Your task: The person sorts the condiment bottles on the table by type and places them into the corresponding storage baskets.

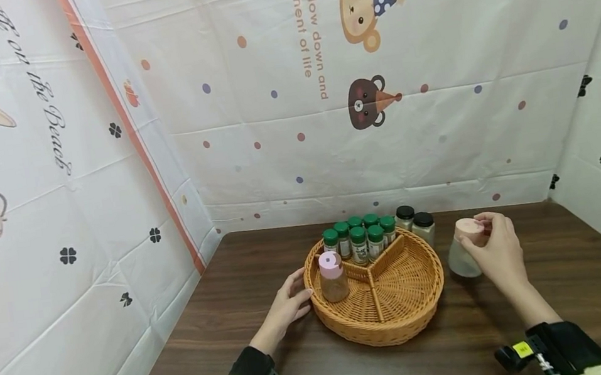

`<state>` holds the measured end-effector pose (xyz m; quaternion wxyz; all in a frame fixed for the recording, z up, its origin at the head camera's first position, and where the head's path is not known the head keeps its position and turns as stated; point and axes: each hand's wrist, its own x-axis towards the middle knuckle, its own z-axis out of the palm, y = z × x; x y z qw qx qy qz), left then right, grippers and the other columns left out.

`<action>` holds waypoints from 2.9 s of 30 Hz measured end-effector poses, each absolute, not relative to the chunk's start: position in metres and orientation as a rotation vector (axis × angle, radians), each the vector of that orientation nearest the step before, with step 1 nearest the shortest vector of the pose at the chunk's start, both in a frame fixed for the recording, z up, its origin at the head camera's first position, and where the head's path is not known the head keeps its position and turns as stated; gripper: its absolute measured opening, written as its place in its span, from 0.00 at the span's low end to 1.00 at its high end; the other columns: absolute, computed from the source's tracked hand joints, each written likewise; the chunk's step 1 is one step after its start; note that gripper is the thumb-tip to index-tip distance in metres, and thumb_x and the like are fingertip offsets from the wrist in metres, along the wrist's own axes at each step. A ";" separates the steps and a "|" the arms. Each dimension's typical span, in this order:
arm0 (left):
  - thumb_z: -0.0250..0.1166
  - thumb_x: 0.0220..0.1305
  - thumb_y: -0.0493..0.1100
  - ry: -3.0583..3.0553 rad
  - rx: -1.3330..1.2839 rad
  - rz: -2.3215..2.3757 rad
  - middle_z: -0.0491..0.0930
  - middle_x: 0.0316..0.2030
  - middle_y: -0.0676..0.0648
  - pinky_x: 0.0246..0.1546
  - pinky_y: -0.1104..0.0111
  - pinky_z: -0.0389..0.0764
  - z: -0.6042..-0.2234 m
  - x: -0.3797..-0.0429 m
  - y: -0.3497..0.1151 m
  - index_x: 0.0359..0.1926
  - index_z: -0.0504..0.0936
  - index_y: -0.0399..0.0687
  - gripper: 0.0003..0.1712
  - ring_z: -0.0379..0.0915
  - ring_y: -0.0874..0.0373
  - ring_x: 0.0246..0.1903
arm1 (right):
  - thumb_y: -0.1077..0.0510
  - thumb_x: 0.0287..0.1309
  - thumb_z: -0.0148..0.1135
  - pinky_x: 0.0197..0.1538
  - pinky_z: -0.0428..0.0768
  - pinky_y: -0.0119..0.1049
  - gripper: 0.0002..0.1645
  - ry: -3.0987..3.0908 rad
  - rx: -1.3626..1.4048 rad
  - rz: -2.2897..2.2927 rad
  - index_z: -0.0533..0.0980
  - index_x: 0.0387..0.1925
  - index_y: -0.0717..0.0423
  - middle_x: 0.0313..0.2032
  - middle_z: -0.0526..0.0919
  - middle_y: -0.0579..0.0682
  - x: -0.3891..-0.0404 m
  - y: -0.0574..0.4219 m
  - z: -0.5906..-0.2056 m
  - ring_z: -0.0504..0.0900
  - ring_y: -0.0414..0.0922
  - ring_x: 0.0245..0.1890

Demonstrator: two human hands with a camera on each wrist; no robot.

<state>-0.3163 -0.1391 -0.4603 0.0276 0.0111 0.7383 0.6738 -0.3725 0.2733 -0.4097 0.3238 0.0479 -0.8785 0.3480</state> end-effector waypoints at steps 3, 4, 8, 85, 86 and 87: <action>0.57 0.73 0.39 2.285 0.035 2.080 0.64 0.70 0.34 0.57 0.43 0.78 -0.460 -0.317 -0.139 0.76 0.59 0.49 0.34 0.69 0.39 0.66 | 0.63 0.55 0.69 0.36 0.61 0.10 0.33 -2.298 0.151 0.923 0.66 0.58 0.72 0.51 0.71 0.69 -0.364 0.275 -0.407 0.71 0.43 0.43; 0.57 0.73 0.39 2.288 0.037 2.081 0.64 0.70 0.34 0.57 0.43 0.78 -0.460 -0.317 -0.139 0.76 0.59 0.49 0.34 0.69 0.39 0.66 | 0.62 0.55 0.69 0.36 0.61 0.09 0.33 -2.296 0.159 0.927 0.66 0.58 0.72 0.51 0.71 0.69 -0.361 0.276 -0.407 0.69 0.35 0.43; 0.57 0.73 0.39 2.292 0.041 2.074 0.64 0.71 0.33 0.57 0.42 0.77 -0.460 -0.317 -0.139 0.76 0.59 0.49 0.34 0.69 0.38 0.66 | 0.63 0.56 0.69 0.37 0.63 0.05 0.34 -2.284 0.185 0.963 0.65 0.59 0.73 0.52 0.71 0.70 -0.352 0.278 -0.403 0.56 0.15 0.42; 0.58 0.71 0.38 2.289 0.014 2.080 0.63 0.70 0.33 0.57 0.43 0.78 -0.461 -0.316 -0.137 0.75 0.60 0.49 0.34 0.69 0.37 0.65 | 0.73 0.47 0.73 0.45 0.75 0.13 0.36 -2.181 0.550 1.234 0.69 0.58 0.63 0.49 0.74 0.26 -0.259 0.195 -0.373 0.75 0.19 0.45; 0.58 0.71 0.38 2.287 0.017 2.080 0.63 0.70 0.33 0.57 0.43 0.77 -0.461 -0.316 -0.138 0.75 0.60 0.48 0.34 0.69 0.37 0.65 | 0.73 0.47 0.73 0.45 0.75 0.13 0.35 -2.178 0.559 1.242 0.69 0.58 0.63 0.49 0.74 0.26 -0.260 0.193 -0.373 0.76 0.20 0.45; 0.58 0.71 0.38 2.286 0.019 2.080 0.63 0.70 0.33 0.58 0.43 0.77 -0.461 -0.316 -0.138 0.75 0.60 0.49 0.34 0.69 0.37 0.65 | 0.72 0.47 0.74 0.45 0.76 0.14 0.35 -2.177 0.569 1.248 0.70 0.58 0.62 0.49 0.75 0.26 -0.261 0.191 -0.373 0.76 0.20 0.44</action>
